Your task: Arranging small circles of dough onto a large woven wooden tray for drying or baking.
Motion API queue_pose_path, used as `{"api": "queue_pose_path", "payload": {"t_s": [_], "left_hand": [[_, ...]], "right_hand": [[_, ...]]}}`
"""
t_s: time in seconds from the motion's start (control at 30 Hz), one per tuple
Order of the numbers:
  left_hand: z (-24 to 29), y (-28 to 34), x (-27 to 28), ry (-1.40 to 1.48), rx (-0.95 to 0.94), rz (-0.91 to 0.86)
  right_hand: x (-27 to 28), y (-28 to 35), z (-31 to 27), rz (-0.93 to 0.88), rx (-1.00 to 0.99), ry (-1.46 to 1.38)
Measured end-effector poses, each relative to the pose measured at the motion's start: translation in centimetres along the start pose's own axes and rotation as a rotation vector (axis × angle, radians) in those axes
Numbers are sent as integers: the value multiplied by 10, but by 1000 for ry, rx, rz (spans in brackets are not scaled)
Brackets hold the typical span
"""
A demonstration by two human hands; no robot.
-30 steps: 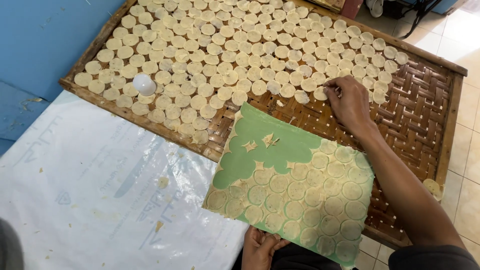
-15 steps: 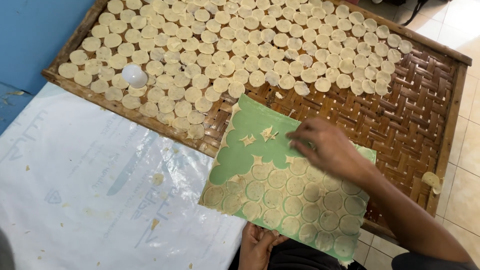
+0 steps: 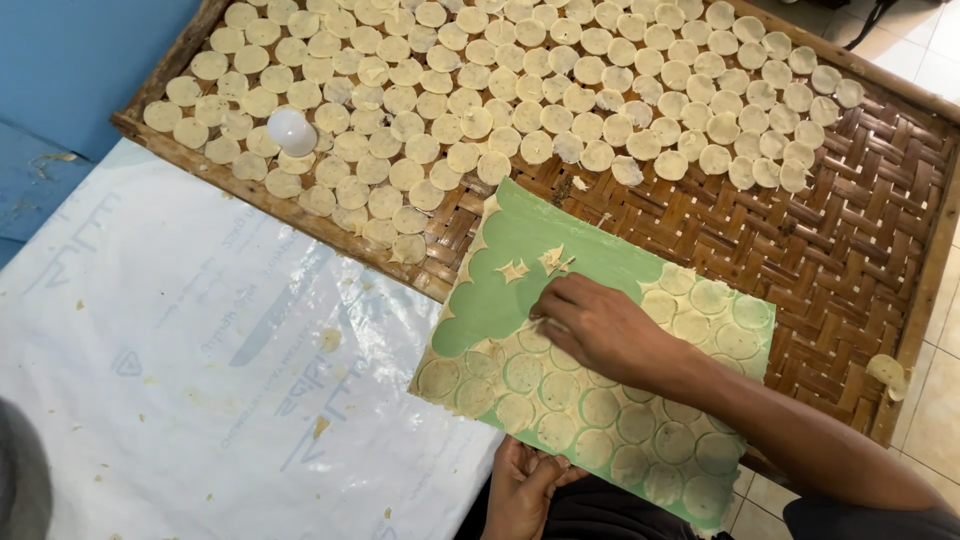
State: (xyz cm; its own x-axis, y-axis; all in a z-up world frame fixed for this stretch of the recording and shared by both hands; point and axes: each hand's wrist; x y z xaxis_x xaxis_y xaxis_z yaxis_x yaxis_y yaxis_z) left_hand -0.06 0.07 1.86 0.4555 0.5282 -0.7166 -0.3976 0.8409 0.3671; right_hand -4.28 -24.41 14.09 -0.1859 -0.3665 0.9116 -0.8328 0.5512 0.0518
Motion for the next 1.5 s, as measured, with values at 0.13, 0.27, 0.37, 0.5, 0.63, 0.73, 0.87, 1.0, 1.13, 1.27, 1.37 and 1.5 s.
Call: {"api": "queue_pose_path", "payload": {"t_s": [0.13, 0.27, 0.37, 0.5, 0.63, 0.73, 0.87, 1.0, 1.13, 1.27, 1.37, 1.5], "left_hand": [[2, 2, -2, 47, -10, 18], [12, -1, -10, 104, -25, 0], [13, -1, -9, 94, 3, -68], [12, 0, -15, 46, 77, -204], [5, 0, -26, 21, 83, -225], [-11, 2, -30, 30, 46, -168], [-27, 0, -40, 9, -65, -120], [-30, -7, -54, -45, -64, -56], [-44, -12, -51, -38, -85, -25], [-50, -11, -44, 1, -67, 21], [-40, -8, -52, 11, -25, 19], [-27, -4, -62, 28, 2, -30]], "right_hand": [[11, 7, 12, -1, -142, -83], [32, 16, 20, 112, -219, 58], [40, 22, 23, 71, -306, 94], [46, 24, 19, 6, -347, 86], [37, 23, 20, -41, -244, 84], [34, 26, 14, -61, -160, 57], [30, 25, 9, 13, -25, 142], [39, 25, -4, 197, 113, 132], [31, 21, 2, 169, 0, 13], [26, 26, -3, 99, -19, -10], [30, 37, -13, 108, -23, -65], [26, 43, -8, -9, -183, -139]]}}
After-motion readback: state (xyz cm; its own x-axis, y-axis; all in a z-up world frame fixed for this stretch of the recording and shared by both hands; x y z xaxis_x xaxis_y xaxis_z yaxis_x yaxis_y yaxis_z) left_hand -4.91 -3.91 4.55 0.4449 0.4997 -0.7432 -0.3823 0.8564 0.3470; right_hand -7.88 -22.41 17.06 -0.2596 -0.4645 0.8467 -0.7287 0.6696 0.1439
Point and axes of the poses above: each hand's wrist, its own y-axis away from the middle knuckle, its own x-axis out of the back of the hand, z = x × y, and after that the axes turned 15 degrees about -x, right-handed
